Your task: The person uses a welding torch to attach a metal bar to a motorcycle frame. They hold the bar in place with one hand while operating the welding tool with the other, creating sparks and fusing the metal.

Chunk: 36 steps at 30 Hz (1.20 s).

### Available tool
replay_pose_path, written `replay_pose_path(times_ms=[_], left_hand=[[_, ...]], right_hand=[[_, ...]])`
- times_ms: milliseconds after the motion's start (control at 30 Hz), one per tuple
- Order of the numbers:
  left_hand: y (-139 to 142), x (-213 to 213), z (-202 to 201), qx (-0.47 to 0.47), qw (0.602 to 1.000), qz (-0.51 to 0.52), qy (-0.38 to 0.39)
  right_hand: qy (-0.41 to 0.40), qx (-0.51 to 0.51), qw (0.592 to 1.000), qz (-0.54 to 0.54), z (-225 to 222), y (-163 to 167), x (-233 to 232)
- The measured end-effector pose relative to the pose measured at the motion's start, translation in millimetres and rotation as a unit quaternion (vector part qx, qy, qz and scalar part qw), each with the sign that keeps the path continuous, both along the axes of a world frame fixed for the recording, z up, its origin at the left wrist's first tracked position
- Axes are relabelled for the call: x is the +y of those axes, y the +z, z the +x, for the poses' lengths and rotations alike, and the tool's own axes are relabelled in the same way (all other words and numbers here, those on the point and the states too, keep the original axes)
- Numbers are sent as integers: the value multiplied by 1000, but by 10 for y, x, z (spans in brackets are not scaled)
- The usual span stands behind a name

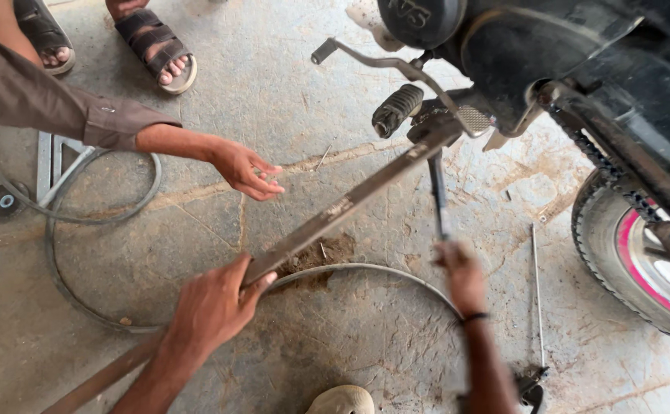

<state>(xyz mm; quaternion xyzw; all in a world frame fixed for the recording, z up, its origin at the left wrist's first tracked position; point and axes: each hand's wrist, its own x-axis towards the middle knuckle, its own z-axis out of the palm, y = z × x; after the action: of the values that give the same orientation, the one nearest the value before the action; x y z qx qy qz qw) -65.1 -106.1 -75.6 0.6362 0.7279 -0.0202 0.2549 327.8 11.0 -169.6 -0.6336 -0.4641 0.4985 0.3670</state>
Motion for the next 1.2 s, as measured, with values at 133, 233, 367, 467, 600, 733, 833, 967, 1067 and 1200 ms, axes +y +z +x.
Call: replay_pose_path(times_ms=[133,233,367,467,600,733,833,967,1067,1200], left_hand=[[-12,43,-30,12,996,87,6],[55,63,-43,24,989,147,-2],[112,161,-72,66,989,131,20],[108,188,-120,54,997,38,27],[31,154,-130,56,988,144,-10],[-58,132,-125,93,977,188,-39],[-86,118,-133,92,977,188,-36],[-87,99,-160,166,980,103,-32],[-96,69,-166,124,965,224,-48],[-147,60,-160,131,978,160,-30]], right_hand=[[39,-189,977,95,849,367,469],[38,-274,950,146,961,300,443],[-143,-281,928,196,622,-32,-177],[-162,-287,930,166,298,-203,-773],[-204,-310,921,116,62,-63,-1435],[-244,-495,831,61,356,119,-1810],[-192,-674,713,-8,856,82,-1839],[-153,-479,828,-248,1358,-52,-1776],[-152,-431,846,-274,1481,-12,-1808],[-287,23,899,-330,1555,23,-1869]])
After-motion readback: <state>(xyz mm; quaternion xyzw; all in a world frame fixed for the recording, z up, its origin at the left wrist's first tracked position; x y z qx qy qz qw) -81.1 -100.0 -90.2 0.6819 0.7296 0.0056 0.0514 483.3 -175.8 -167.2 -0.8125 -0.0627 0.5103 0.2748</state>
